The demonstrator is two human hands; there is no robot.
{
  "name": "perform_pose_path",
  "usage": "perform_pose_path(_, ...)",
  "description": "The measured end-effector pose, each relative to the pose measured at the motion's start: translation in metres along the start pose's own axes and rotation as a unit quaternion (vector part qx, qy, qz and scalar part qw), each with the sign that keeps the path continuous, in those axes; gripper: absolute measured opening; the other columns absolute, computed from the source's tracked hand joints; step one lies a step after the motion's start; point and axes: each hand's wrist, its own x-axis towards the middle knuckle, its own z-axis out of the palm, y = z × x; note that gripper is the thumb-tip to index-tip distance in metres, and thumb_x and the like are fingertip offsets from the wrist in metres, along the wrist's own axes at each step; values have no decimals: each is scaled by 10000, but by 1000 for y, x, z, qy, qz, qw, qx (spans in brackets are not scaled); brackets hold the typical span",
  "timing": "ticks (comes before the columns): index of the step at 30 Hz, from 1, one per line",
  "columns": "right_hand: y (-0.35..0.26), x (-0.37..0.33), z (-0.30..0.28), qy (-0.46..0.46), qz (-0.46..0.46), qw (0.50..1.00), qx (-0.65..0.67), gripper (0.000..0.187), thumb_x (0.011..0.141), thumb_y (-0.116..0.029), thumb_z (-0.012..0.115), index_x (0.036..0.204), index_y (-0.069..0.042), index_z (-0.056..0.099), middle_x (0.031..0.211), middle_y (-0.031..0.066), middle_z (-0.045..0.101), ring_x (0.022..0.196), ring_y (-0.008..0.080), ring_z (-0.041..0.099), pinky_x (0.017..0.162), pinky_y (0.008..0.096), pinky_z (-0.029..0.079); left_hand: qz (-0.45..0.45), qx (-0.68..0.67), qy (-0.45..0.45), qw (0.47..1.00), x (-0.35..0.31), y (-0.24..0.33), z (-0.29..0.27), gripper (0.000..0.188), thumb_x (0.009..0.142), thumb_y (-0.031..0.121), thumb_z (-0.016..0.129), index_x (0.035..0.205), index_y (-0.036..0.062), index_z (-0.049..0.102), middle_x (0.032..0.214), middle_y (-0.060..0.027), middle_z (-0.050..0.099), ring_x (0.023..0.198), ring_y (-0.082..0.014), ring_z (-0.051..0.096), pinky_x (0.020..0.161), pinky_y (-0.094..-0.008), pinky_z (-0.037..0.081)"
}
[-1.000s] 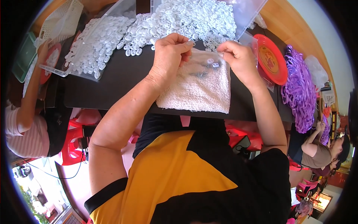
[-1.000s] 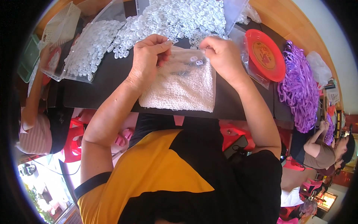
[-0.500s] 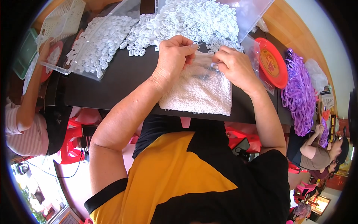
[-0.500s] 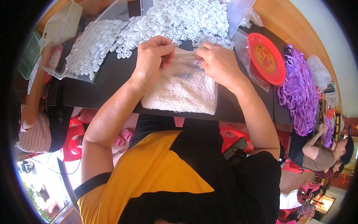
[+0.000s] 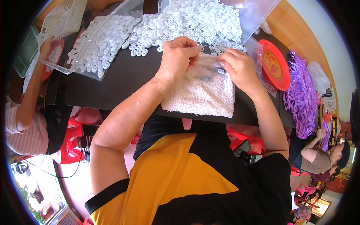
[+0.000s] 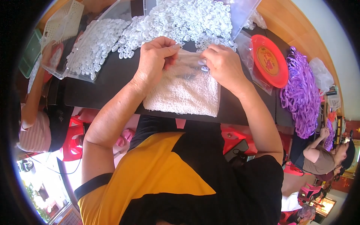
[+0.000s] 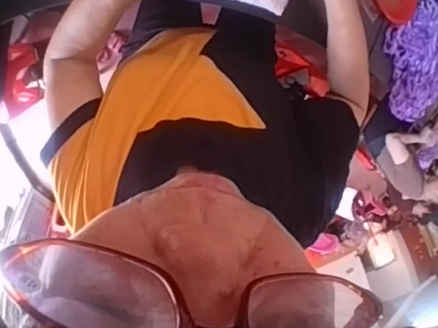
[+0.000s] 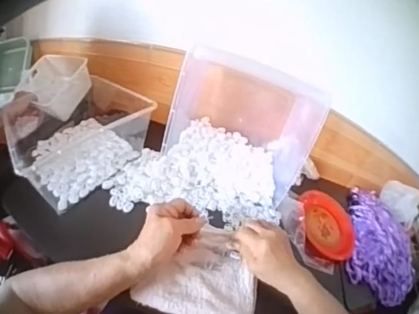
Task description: Inspecting and sorting small white plastic buttons at a manufacturing workbench.
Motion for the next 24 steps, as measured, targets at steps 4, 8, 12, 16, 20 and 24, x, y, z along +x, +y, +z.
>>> perform_pose_path(4, -4, 5, -1, -18, -6, 999, -27, 147, 754, 4, 618, 880, -64, 654, 835, 88, 577, 843, 294, 595, 724, 394, 479, -2, -12, -3, 1000, 1, -1, -1, 102, 858, 112, 671, 846, 18, 633, 666, -11, 591, 542, -73, 498, 479, -211, 350)
perform_pose_path(8, -9, 11, -6, -73, -61, 994, -51, 162, 756, 25, 597, 883, -60, 652, 835, 90, 572, 858, 291, 595, 739, 391, 483, -9, -15, 4, 1000, 1, 0, -1, 99, 860, 110, 669, 841, 20, 632, 664, -12, 591, 538, -72, 497, 476, -210, 352)
perform_pose_path(12, -5, 15, -9, -107, -79, 989, -63, 164, 755, 41, 581, 885, -48, 629, 831, 93, 577, 848, 297, 601, 734, 393, 491, -7, -15, 0, 1000, 1, 0, -1, 98, 861, 111, 670, 840, 23, 632, 661, -9, 587, 538, -71, 494, 474, -211, 349)
perform_pose_path(16, 2, 14, -5, -79, -41, 996, -1, 135, 710, 45, 594, 811, -42, 613, 843, 96, 604, 815, 320, 619, 688, 410, 502, -2, -16, -6, 1000, 1, -1, -1, 97, 860, 109, 669, 842, 22, 633, 665, -8, 586, 543, -72, 495, 476, -212, 349)
perform_pose_path(20, 0, 14, -4, -86, -6, 994, 63, 163, 762, 73, 548, 901, 5, 600, 832, 128, 579, 818, 335, 607, 686, 406, 477, -2, -12, -5, 1000, -1, 1, 0, 100, 860, 110, 670, 847, 18, 634, 667, -11, 587, 546, -75, 496, 479, -213, 352)
perform_pose_path(24, -4, 13, -5, -88, -9, 995, 34, 179, 753, 83, 542, 894, -1, 615, 848, 125, 576, 812, 334, 599, 694, 414, 475, -5, -14, -2, 1000, -1, 1, 0, 104, 860, 111, 671, 853, 14, 634, 665, -13, 586, 546, -76, 497, 482, -215, 355)
